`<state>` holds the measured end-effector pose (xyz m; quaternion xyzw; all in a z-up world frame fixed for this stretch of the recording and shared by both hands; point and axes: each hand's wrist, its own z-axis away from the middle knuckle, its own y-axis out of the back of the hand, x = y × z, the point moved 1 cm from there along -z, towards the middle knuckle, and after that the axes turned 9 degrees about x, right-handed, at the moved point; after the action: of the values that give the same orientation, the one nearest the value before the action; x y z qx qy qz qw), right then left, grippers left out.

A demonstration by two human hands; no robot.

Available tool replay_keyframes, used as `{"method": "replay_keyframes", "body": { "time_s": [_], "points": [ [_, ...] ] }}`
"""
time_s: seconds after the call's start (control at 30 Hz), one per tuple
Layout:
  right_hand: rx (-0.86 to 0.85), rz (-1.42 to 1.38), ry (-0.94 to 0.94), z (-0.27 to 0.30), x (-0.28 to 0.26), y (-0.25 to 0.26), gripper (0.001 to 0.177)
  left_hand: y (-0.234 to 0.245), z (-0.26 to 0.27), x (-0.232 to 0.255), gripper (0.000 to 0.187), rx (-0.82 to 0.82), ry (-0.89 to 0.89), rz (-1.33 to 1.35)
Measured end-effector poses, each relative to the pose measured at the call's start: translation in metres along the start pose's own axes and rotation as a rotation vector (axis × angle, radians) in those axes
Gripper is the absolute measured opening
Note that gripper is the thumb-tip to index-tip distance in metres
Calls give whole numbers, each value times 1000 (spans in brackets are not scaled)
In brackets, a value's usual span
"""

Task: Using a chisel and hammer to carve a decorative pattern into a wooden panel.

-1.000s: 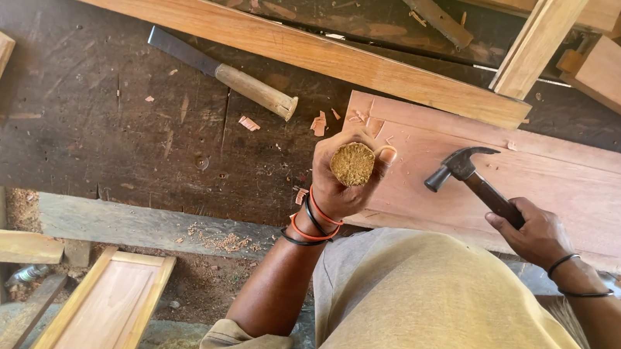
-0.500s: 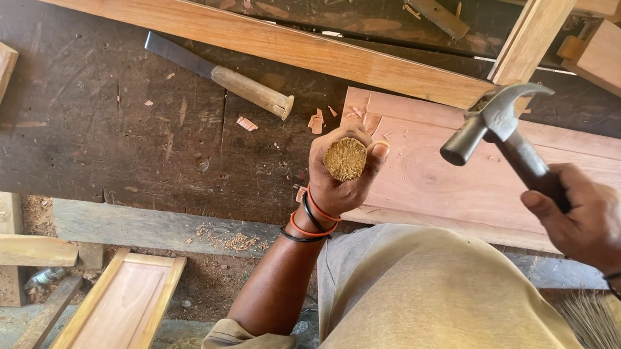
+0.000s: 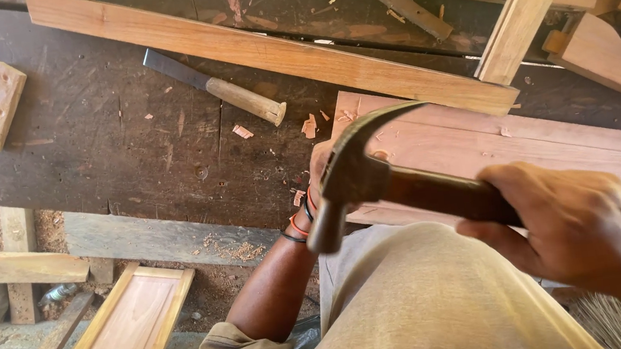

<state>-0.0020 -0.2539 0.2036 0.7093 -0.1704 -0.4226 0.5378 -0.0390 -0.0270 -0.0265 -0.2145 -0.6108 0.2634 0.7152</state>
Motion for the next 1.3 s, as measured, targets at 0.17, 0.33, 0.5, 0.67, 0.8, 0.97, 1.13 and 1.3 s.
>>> {"method": "replay_keyframes", "body": {
  "time_s": [0.17,0.33,0.5,0.67,0.8,0.97,1.13,1.3],
  "points": [
    [-595,230,-302,-5,0,-7,61,15,6,-20,42,14,-138,-246],
    [-18,-32,35,-2,-12,11,51,7,4,-3,47,4,-103,-297],
    [-183,93,-39,7,2,-11,44,17,8,-26,38,-20,-232,-402],
    [-113,64,-23,-4,-15,6,46,4,7,-17,32,-5,-388,-761],
    [133,-85,91,-7,-23,2,42,-5,11,-8,41,20,-379,-869],
    [-265,55,-134,-13,-23,5,49,-3,9,-14,20,16,-283,-434],
    [-100,11,-43,-1,-14,-11,45,5,15,-15,24,-49,33,184],
    [-187,8,-95,2,-4,-15,47,-7,7,22,17,-17,-274,-397]
  ]
}}
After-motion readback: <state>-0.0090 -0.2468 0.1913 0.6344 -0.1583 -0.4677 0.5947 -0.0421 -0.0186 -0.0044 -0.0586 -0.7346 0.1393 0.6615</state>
